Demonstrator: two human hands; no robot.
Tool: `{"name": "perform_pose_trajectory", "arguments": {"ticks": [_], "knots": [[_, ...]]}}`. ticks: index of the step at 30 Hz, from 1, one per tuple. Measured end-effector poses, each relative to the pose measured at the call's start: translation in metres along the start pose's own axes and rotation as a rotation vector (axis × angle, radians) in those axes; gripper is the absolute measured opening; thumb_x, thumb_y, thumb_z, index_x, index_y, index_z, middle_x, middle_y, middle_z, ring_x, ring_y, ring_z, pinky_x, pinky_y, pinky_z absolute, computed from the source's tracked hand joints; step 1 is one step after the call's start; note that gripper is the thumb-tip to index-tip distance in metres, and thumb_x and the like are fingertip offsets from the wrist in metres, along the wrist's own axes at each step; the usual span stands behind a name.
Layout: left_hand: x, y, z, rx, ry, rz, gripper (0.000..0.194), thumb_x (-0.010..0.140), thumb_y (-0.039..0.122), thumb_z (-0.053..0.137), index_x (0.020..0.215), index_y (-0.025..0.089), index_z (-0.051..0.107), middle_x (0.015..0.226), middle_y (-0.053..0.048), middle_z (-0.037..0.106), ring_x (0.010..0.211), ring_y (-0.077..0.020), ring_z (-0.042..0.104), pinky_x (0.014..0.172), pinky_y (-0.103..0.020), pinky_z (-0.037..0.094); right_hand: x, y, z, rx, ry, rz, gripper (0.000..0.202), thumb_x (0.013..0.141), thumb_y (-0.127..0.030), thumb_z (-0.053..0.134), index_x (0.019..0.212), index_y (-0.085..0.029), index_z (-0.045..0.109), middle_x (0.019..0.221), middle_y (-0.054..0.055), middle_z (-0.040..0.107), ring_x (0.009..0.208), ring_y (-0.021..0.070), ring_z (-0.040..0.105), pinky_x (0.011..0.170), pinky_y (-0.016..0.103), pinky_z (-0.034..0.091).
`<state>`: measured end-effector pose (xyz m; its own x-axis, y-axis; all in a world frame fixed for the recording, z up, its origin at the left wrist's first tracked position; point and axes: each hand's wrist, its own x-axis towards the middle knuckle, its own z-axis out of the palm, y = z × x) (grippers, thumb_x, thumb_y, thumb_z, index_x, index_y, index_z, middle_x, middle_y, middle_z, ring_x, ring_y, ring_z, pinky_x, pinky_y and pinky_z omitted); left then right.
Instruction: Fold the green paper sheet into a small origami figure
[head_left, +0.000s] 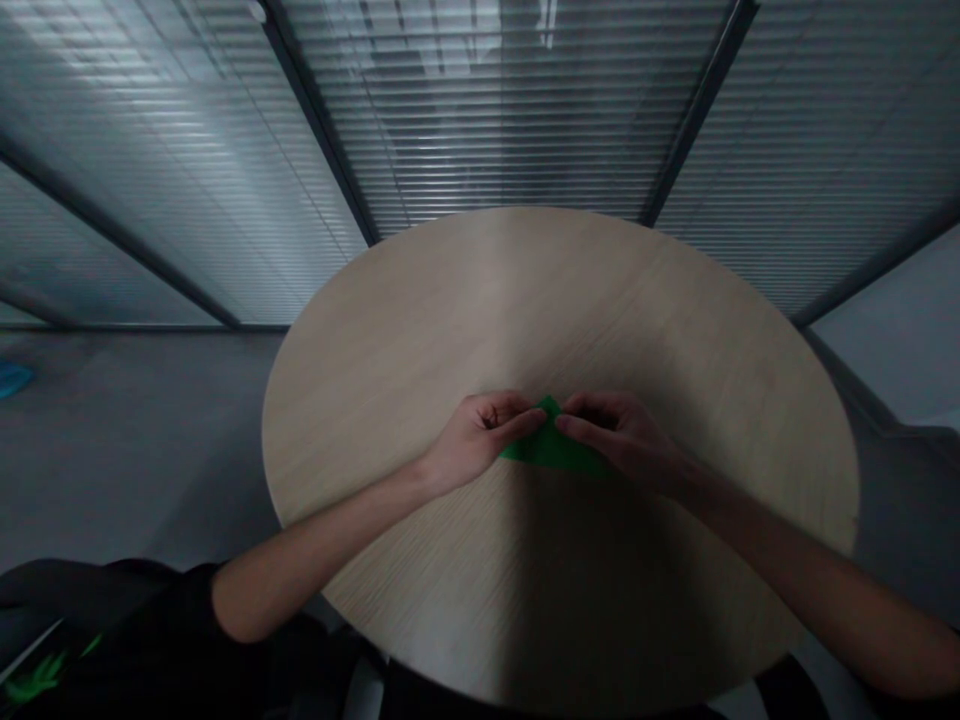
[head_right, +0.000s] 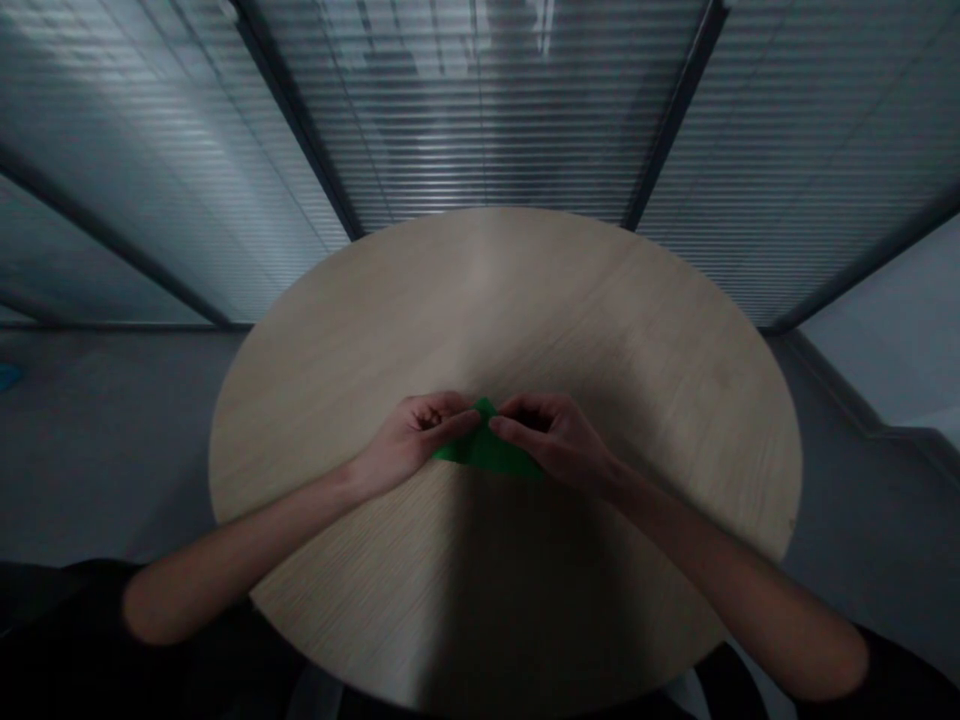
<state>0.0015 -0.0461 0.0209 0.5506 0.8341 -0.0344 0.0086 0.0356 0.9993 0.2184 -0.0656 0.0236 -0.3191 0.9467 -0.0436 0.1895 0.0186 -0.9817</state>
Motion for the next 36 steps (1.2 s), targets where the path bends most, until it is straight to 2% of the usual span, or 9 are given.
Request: {"name": "perform_pose_trajectory", "arguments": {"ticks": [9,22,36], "knots": [[-0.0012,0.0022,0.0016,0.029,0.036,0.01,0.044,0.089,0.057,0.071,0.076,0.016,0.059,0.063,0.004,0.048,0.056,-0.0087,0.04,0.052,-0.021,0.031,0.0011,0.0037,-0.0005,-0.03,0.028,-0.027,0.028,0.088,-0.048,0.072,0.085,-0.02,0.076,0.076,0.002,0.068,0.068,0.015,0.061,0.059,0.025,0.05],[-0.0008,0.0007,0.0015,0.06,0.064,0.031,0.042,0.09,0.053,0.069,0.073,0.018,0.055,0.061,0.006,0.044,0.055,-0.0084,0.037,0.051,-0.021,0.029,0.0008,0.0037,-0.0004,-0.018,0.019,-0.019,0.028,0.088,-0.048,0.072,0.086,-0.02,0.077,0.078,0.002,0.069,0.069,0.0157,0.063,0.062,0.026,0.051],[-0.0016,-0.0007,0.0013,0.063,0.09,0.029,0.043,0.089,0.053,0.071,0.072,0.017,0.057,0.061,0.005,0.045,0.055,-0.0085,0.037,0.05,-0.021,0.028,0.0004,0.0022,-0.0015,-0.01,0.003,-0.029,0.028,0.089,-0.046,0.072,0.086,-0.018,0.077,0.077,0.003,0.068,0.069,0.0152,0.06,0.061,0.025,0.047]]}}
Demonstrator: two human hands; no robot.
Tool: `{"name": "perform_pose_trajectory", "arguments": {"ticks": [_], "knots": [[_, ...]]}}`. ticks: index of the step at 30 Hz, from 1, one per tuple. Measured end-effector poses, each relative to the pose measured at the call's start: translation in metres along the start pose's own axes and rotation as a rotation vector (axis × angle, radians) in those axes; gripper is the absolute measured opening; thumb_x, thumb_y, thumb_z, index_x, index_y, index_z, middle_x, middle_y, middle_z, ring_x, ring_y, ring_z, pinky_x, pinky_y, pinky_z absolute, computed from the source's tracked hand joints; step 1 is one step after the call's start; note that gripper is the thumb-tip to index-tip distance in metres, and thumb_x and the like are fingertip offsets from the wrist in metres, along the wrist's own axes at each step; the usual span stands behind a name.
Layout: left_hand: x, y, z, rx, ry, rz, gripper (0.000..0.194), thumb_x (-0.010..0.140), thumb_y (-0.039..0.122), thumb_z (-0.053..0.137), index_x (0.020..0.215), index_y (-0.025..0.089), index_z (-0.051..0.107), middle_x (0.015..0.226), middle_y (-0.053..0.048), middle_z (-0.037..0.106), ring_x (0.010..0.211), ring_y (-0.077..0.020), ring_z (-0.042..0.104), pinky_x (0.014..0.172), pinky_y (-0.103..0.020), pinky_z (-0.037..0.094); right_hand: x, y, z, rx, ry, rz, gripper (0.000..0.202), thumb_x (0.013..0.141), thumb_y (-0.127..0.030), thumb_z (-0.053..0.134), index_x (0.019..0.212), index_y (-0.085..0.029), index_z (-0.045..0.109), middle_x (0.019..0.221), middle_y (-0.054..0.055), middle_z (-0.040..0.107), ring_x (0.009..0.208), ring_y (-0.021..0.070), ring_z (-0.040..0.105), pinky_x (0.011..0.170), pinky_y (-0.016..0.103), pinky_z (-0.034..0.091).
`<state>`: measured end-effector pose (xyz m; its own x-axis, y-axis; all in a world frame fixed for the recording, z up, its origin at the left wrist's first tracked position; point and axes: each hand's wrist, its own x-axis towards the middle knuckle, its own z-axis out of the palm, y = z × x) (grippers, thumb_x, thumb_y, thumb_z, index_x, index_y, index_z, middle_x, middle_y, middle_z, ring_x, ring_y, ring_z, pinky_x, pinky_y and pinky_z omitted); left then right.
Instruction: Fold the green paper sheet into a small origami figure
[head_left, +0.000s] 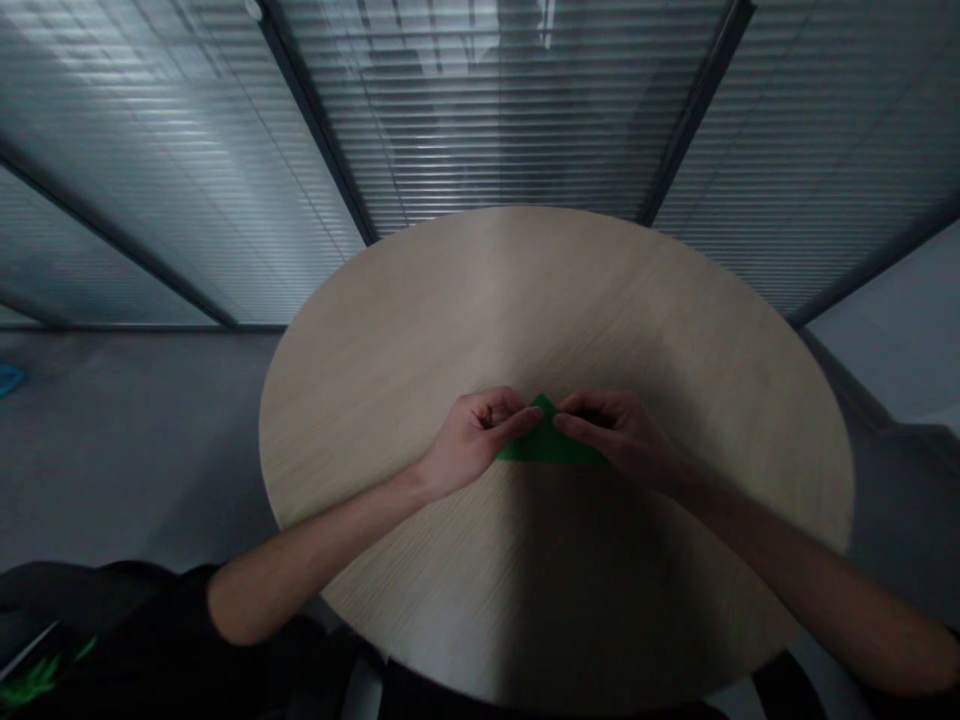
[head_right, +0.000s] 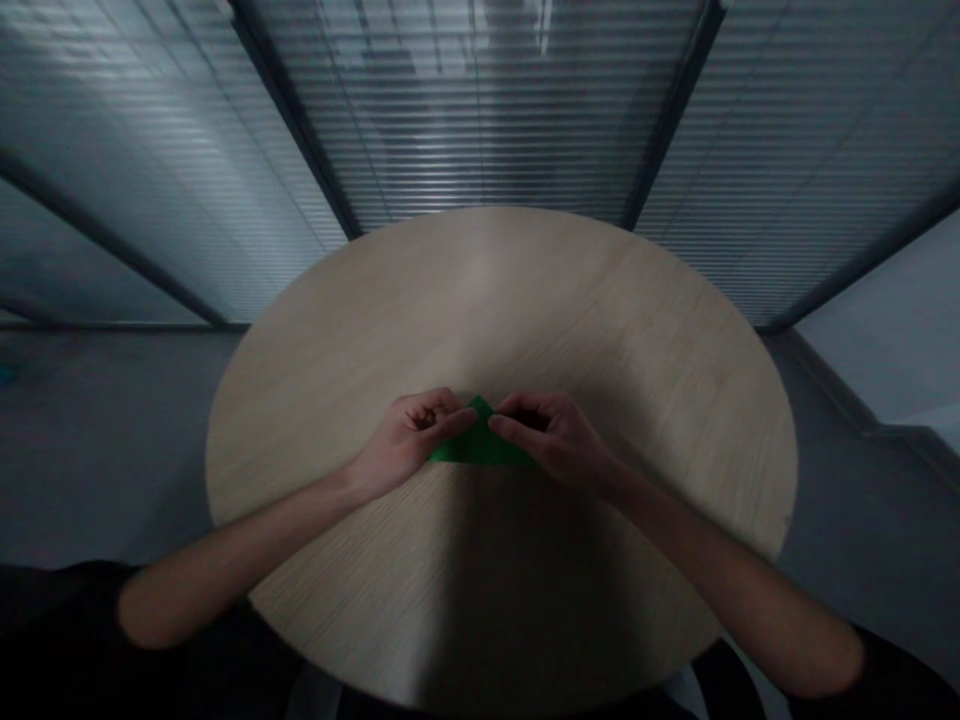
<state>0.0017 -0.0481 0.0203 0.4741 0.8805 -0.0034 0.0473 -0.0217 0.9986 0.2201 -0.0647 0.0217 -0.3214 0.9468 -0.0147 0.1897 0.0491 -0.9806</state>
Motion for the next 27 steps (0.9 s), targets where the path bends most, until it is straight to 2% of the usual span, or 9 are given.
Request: {"name": "perform_pose_trajectory", "arguments": {"ticks": [8,14,21,27], "knots": [[0.001,0.001,0.001,0.01,0.018,-0.005,0.04,0.089,0.049,0.071,0.07,0.017,0.056,0.058,0.006,0.041,0.053,-0.0079,0.034,0.049,-0.021,0.025,0.002,-0.002,0.0,0.001,-0.026,0.03,0.031,0.087,-0.049,0.073,0.085,-0.018,0.073,0.073,0.0,0.061,0.065,0.0133,0.054,0.058,0.025,0.042],[0.001,0.004,-0.002,-0.001,0.031,-0.013,0.037,0.089,0.047,0.071,0.072,0.016,0.059,0.058,0.006,0.044,0.052,-0.0075,0.035,0.048,-0.02,0.024,0.003,-0.005,0.001,-0.004,-0.017,0.018,0.042,0.09,-0.057,0.065,0.076,-0.018,0.067,0.069,-0.002,0.052,0.062,0.0116,0.045,0.055,0.025,0.036],[0.002,0.002,-0.005,-0.012,0.063,0.027,0.04,0.088,0.049,0.074,0.07,0.017,0.059,0.058,0.006,0.045,0.051,-0.0074,0.036,0.047,-0.02,0.026,-0.001,-0.004,0.0,0.028,-0.196,0.124,0.032,0.083,-0.048,0.076,0.085,-0.017,0.071,0.069,0.0,0.062,0.059,0.0118,0.053,0.053,0.024,0.036],[0.003,0.0,-0.012,-0.017,0.136,0.042,0.042,0.087,0.055,0.075,0.075,0.017,0.063,0.057,0.006,0.045,0.05,-0.0078,0.036,0.047,-0.02,0.026,0.001,-0.003,-0.003,0.036,-0.125,0.147,0.031,0.082,-0.048,0.077,0.081,-0.018,0.07,0.066,-0.001,0.062,0.058,0.0123,0.056,0.055,0.025,0.041]]}}
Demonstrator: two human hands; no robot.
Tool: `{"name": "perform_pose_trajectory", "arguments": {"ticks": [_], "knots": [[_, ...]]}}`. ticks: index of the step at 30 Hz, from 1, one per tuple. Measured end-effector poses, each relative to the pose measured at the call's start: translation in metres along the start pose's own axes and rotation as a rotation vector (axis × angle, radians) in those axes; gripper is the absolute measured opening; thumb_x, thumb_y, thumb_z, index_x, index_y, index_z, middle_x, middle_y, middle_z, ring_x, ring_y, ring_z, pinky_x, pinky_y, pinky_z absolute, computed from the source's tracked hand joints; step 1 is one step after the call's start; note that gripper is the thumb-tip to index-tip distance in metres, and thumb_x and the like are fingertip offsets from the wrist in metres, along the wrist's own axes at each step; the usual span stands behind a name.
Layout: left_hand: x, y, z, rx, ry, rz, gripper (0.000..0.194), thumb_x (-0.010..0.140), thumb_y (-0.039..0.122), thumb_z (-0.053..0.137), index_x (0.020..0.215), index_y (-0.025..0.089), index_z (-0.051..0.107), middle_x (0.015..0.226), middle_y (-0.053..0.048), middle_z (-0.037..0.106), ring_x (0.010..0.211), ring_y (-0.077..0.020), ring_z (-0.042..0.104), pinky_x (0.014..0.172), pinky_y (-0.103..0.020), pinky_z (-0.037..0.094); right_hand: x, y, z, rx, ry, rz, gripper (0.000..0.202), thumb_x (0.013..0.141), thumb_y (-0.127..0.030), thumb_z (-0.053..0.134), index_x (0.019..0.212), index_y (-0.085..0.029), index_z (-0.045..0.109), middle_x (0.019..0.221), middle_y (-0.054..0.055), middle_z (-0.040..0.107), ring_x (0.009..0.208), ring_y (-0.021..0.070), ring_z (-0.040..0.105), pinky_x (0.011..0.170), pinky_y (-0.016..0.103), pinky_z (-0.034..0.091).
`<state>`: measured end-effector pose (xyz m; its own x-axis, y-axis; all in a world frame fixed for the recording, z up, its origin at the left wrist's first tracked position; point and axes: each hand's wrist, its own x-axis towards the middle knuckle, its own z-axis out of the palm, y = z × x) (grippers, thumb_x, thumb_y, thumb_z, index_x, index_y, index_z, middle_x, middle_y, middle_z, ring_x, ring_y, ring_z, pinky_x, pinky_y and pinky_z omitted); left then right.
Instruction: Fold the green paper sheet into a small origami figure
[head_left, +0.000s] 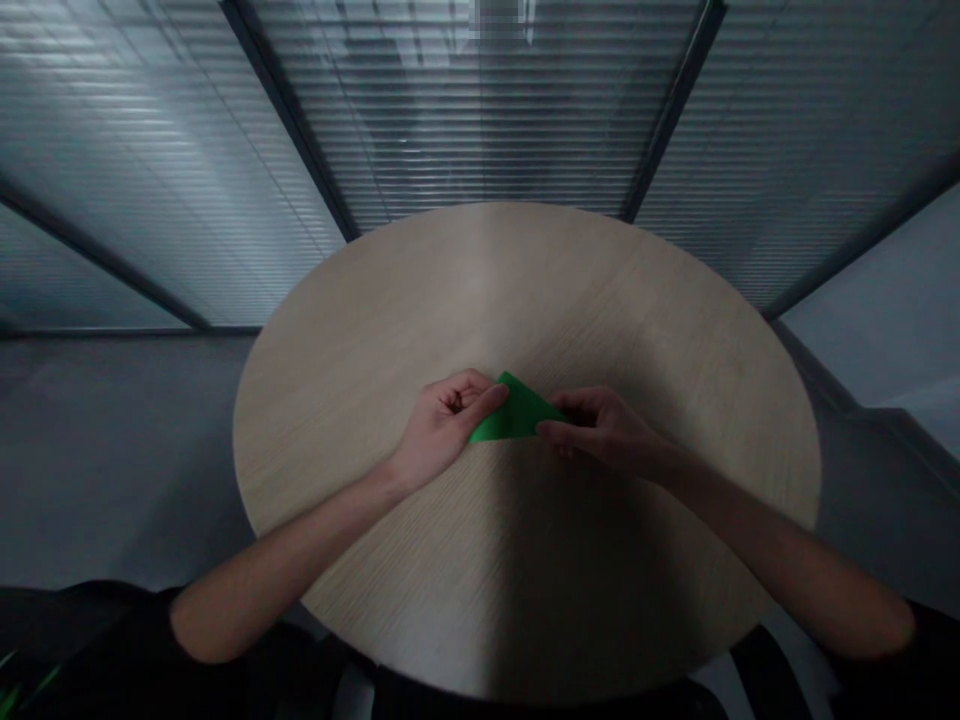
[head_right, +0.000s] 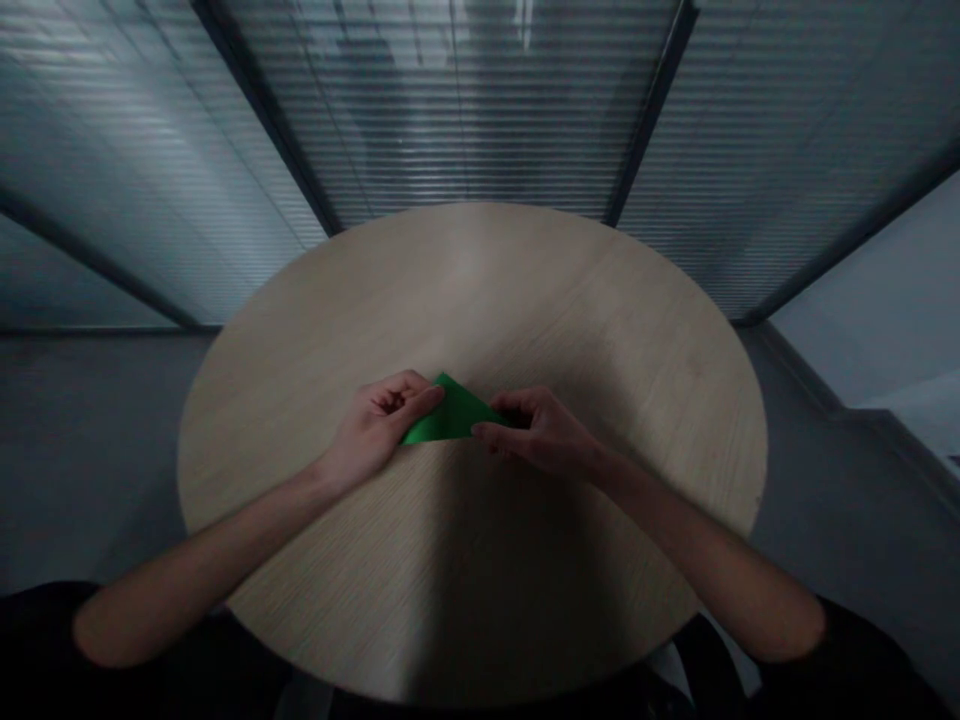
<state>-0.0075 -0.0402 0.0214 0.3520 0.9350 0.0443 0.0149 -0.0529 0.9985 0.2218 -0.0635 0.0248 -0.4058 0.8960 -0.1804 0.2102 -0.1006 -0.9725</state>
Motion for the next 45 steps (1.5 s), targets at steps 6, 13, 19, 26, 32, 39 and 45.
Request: {"name": "perform_pose_trajectory", "arguments": {"ticks": [6,13,19,26,32,39,45], "knots": [[0.001,-0.003,-0.002,0.028,0.096,0.033,0.045,0.084,0.057,0.077,0.071,0.017,0.063,0.056,0.006,0.042,0.05,-0.008,0.034,0.047,-0.021,0.024,0.001,0.001,-0.002,0.075,0.053,0.004,0.034,0.079,-0.048,0.081,0.074,-0.019,0.065,0.064,-0.002,0.061,0.056,0.0111,0.053,0.054,0.025,0.04],[0.001,-0.001,-0.003,0.012,0.145,0.086,0.043,0.084,0.055,0.079,0.07,0.017,0.063,0.057,0.004,0.049,0.052,-0.0085,0.038,0.047,-0.02,0.029,0.003,0.003,-0.007,0.182,0.093,0.056,0.032,0.077,-0.048,0.082,0.075,-0.017,0.072,0.067,0.001,0.066,0.058,0.0108,0.055,0.056,0.025,0.041],[0.0,-0.003,-0.003,0.024,0.158,0.049,0.042,0.085,0.054,0.078,0.072,0.017,0.063,0.056,0.006,0.046,0.05,-0.0079,0.036,0.047,-0.021,0.028,0.004,0.002,-0.01,0.234,0.074,0.143,0.029,0.079,-0.045,0.077,0.076,-0.016,0.076,0.07,0.005,0.072,0.058,0.0122,0.056,0.056,0.026,0.042],[-0.001,-0.003,0.0,0.012,0.09,0.028,0.047,0.085,0.059,0.077,0.072,0.017,0.061,0.055,0.006,0.046,0.05,-0.0074,0.035,0.046,-0.021,0.025,0.003,0.002,-0.021,0.066,-0.001,0.17,0.027,0.076,-0.043,0.077,0.069,-0.017,0.075,0.06,0.002,0.065,0.053,0.0127,0.054,0.051,0.026,0.037],[-0.004,0.0,0.005,0.007,0.014,-0.012,0.043,0.087,0.055,0.075,0.074,0.016,0.061,0.056,0.007,0.043,0.051,-0.0072,0.035,0.048,-0.02,0.025,0.002,0.002,-0.018,0.044,0.132,-0.023,0.027,0.083,-0.046,0.075,0.088,-0.019,0.077,0.081,0.003,0.07,0.072,0.016,0.061,0.064,0.027,0.046],[-0.008,0.001,0.014,0.072,-0.149,-0.035,0.037,0.09,0.048,0.069,0.076,0.015,0.061,0.064,0.004,0.048,0.056,-0.0089,0.041,0.05,-0.021,0.029,0.002,0.002,0.002,-0.051,0.113,-0.083,0.033,0.088,-0.051,0.071,0.091,-0.019,0.072,0.083,0.003,0.067,0.074,0.0164,0.059,0.064,0.027,0.046],[-0.01,-0.004,0.016,0.086,-0.183,-0.053,0.034,0.092,0.046,0.068,0.08,0.014,0.064,0.066,0.003,0.053,0.058,-0.0096,0.045,0.051,-0.021,0.033,0.002,0.004,0.007,-0.101,0.123,-0.139,0.025,0.091,-0.045,0.067,0.09,-0.021,0.069,0.082,0.002,0.066,0.075,0.0165,0.06,0.066,0.027,0.047]]}}
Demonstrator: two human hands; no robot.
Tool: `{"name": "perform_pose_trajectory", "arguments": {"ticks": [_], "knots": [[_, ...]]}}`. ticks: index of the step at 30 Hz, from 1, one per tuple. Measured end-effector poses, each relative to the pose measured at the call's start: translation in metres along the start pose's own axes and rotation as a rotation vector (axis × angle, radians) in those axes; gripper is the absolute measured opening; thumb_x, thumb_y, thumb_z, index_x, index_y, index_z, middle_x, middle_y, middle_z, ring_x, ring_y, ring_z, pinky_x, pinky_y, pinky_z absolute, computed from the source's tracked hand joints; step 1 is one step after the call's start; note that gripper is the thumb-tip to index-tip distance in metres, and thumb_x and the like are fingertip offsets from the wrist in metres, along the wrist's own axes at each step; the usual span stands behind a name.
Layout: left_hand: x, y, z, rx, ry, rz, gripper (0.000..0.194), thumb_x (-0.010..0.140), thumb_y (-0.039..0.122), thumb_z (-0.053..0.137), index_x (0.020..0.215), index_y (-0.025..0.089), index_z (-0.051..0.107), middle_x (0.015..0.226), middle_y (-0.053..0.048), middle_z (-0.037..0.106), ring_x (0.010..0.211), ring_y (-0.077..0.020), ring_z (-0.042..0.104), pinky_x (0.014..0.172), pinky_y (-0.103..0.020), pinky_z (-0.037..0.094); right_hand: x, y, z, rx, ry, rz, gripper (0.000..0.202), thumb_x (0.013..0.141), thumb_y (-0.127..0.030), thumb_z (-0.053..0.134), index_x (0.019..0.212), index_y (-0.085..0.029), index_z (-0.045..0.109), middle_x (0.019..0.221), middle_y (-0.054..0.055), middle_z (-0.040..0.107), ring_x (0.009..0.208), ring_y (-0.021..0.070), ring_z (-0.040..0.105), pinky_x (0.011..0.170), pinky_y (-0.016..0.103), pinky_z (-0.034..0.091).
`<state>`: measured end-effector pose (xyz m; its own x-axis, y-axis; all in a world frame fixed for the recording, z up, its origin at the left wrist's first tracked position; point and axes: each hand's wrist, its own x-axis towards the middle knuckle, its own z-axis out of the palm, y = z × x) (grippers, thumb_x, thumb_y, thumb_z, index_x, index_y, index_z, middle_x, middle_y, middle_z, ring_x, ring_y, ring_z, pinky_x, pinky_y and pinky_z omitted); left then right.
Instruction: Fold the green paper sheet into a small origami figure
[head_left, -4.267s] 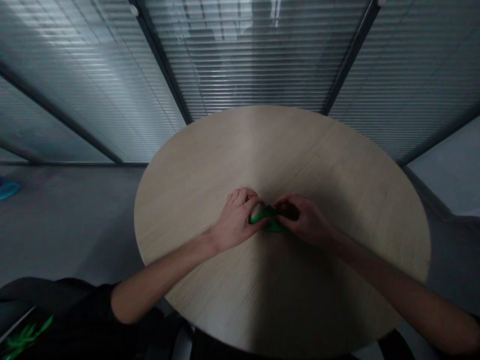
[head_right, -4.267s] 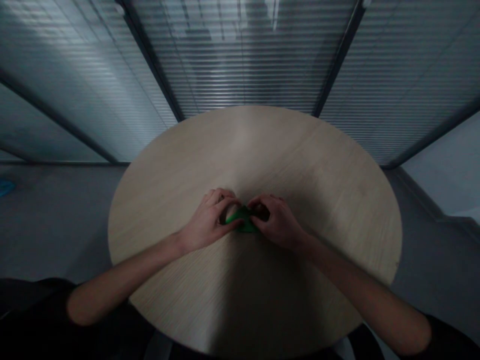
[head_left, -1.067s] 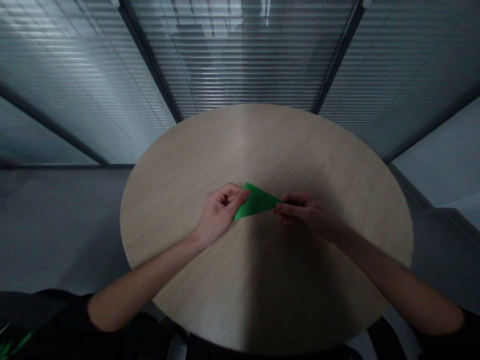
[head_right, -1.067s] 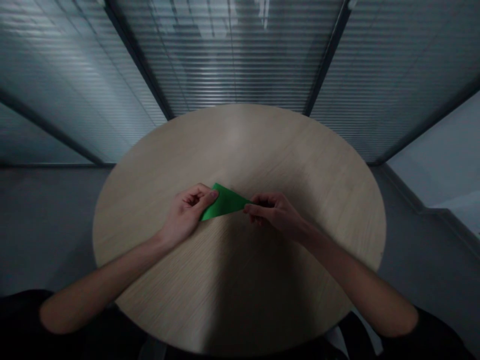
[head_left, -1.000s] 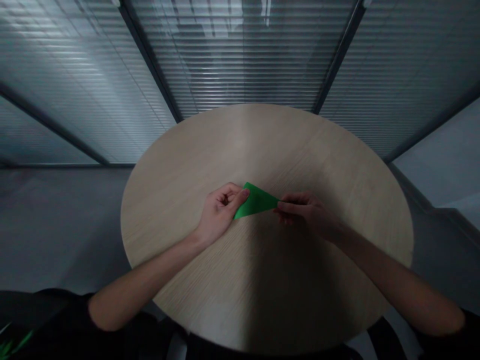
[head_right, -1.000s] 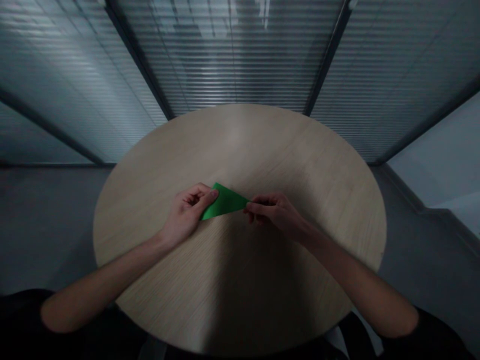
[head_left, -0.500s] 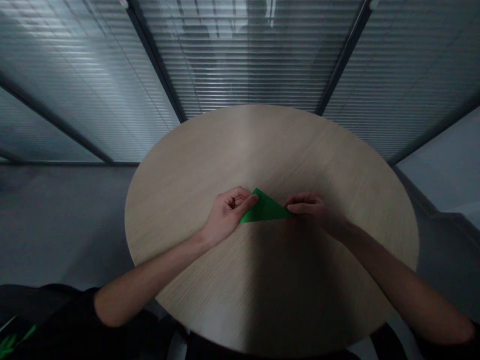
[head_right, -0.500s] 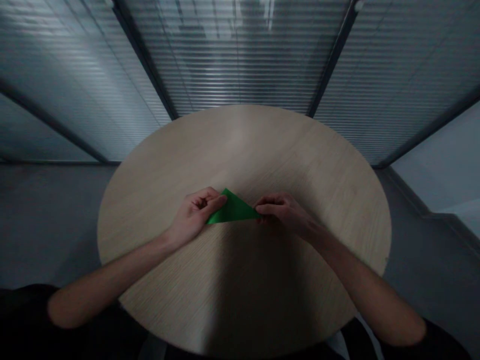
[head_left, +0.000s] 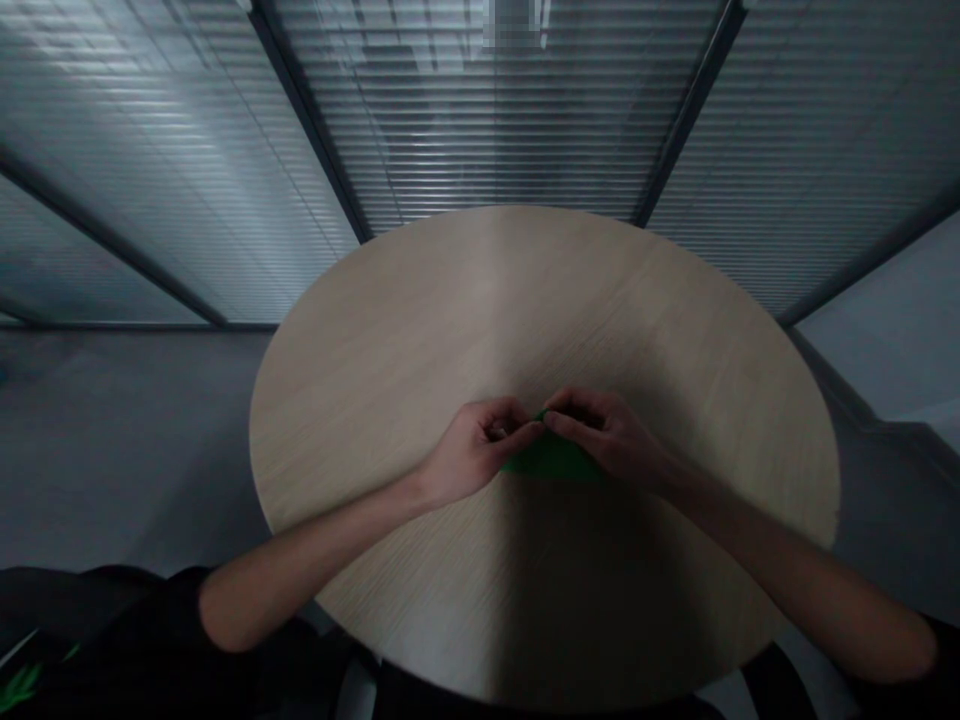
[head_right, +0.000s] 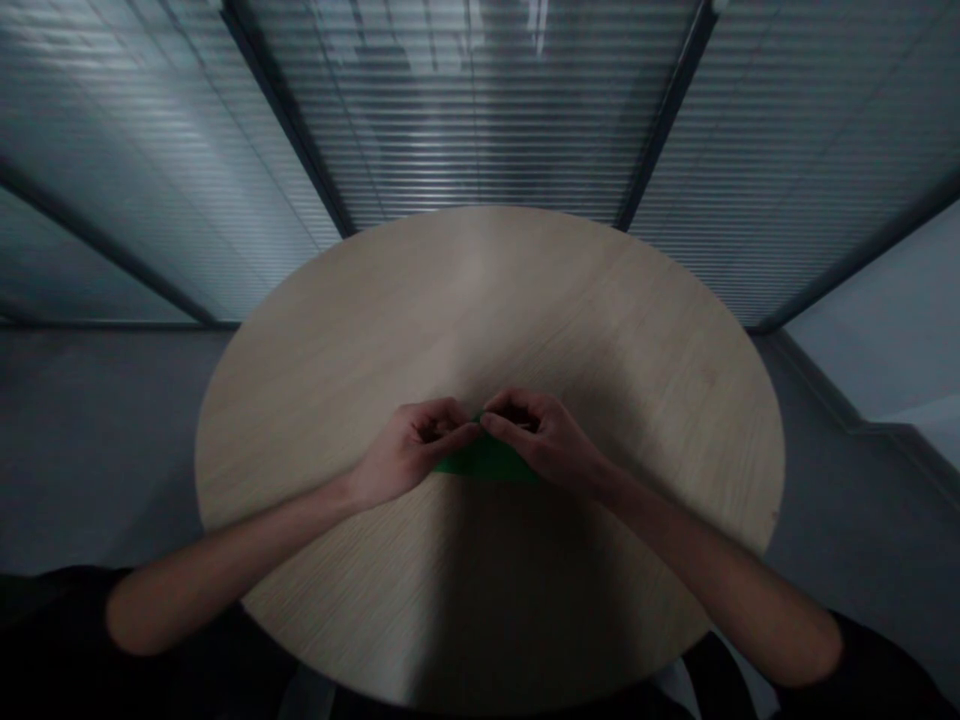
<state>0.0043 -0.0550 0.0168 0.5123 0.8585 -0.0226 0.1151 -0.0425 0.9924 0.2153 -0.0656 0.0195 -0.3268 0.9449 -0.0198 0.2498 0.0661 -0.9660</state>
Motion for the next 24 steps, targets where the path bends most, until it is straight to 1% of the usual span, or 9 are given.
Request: {"name": "perform_pose_trajectory", "arguments": {"ticks": [3,7,10,12,13,17,20,22,24], "knots": [[0.001,-0.004,0.001,0.017,-0.012,-0.009,0.034,0.092,0.047,0.068,0.081,0.014,0.066,0.068,0.001,0.056,0.059,-0.0102,0.047,0.052,-0.021,0.035,-0.001,0.001,0.003,-0.046,0.046,-0.038,0.023,0.093,-0.043,0.065,0.087,-0.021,0.068,0.079,0.002,0.065,0.075,0.017,0.06,0.065,0.027,0.047],[0.001,-0.005,0.001,0.009,-0.088,-0.037,0.028,0.089,0.042,0.072,0.088,0.014,0.07,0.073,-0.001,0.062,0.063,-0.0115,0.052,0.054,-0.022,0.038,-0.002,0.001,0.006,-0.103,0.121,-0.087,0.025,0.095,-0.042,0.062,0.084,-0.02,0.068,0.074,0.001,0.063,0.071,0.0163,0.059,0.063,0.027,0.046],[0.0,-0.001,0.0,0.02,-0.143,-0.07,0.024,0.087,0.037,0.074,0.081,0.015,0.069,0.065,0.003,0.057,0.057,-0.0096,0.047,0.05,-0.021,0.033,-0.001,0.002,0.005,-0.116,0.155,-0.109,0.025,0.095,-0.041,0.062,0.084,-0.02,0.067,0.074,0.001,0.064,0.07,0.0165,0.06,0.063,0.027,0.046],[0.0,0.002,-0.003,0.053,-0.174,-0.106,0.027,0.089,0.038,0.072,0.075,0.015,0.066,0.06,0.004,0.054,0.052,-0.0088,0.045,0.047,-0.02,0.03,-0.001,0.003,0.003,-0.122,0.179,-0.12,0.025,0.096,-0.042,0.062,0.085,-0.02,0.068,0.075,0.002,0.065,0.07,0.0169,0.061,0.063,0.028,0.047],[0.0,0.002,-0.005,0.072,-0.184,-0.125,0.029,0.09,0.04,0.071,0.075,0.015,0.066,0.059,0.003,0.055,0.051,-0.0087,0.045,0.046,-0.02,0.031,-0.001,0.003,0.001,-0.126,0.193,-0.122,0.026,0.096,-0.043,0.063,0.085,-0.021,0.068,0.075,0.002,0.065,0.07,0.0171,0.061,0.063,0.028,0.047],[0.001,0.003,-0.014,0.108,-0.183,-0.154,0.031,0.093,0.042,0.068,0.078,0.014,0.07,0.065,-0.002,0.066,0.052,-0.0098,0.053,0.045,-0.019,0.038,0.0,0.005,-0.002,-0.118,0.249,-0.111,0.028,0.096,-0.047,0.064,0.086,-0.021,0.067,0.076,0.002,0.065,0.071,0.0176,0.06,0.063,0.029,0.047],[0.002,0.003,-0.02,0.073,-0.201,-0.134,0.032,0.095,0.042,0.067,0.079,0.014,0.072,0.068,-0.004,0.07,0.055,-0.0103,0.057,0.046,-0.017,0.042,0.001,0.006,-0.004,-0.095,0.266,-0.099,0.031,0.095,-0.051,0.064,0.086,-0.021,0.067,0.077,0.003,0.065,0.072,0.0179,0.059,0.063,0.029,0.046],[0.002,0.002,-0.025,0.044,-0.229,-0.116,0.036,0.097,0.044,0.064,0.082,0.014,0.075,0.072,-0.006,0.073,0.057,-0.0111,0.06,0.047,-0.018,0.045,0.001,0.007,-0.006,-0.095,0.28,-0.092,0.032,0.095,-0.052,0.064,0.086,-0.021,0.067,0.077,0.003,0.064,0.071,0.0178,0.058,0.062,0.029,0.045],[0.001,0.001,-0.029,0.028,-0.233,-0.097,0.04,0.099,0.047,0.061,0.085,0.013,0.077,0.075,-0.008,0.075,0.059,-0.0118,0.062,0.048,-0.018,0.047,0.002,0.008,-0.007,-0.106,0.305,-0.093,0.033,0.095,-0.052,0.065,0.084,-0.021,0.066,0.075,0.002,0.062,0.069,0.0175,0.057,0.06,0.029,0.043]]}}
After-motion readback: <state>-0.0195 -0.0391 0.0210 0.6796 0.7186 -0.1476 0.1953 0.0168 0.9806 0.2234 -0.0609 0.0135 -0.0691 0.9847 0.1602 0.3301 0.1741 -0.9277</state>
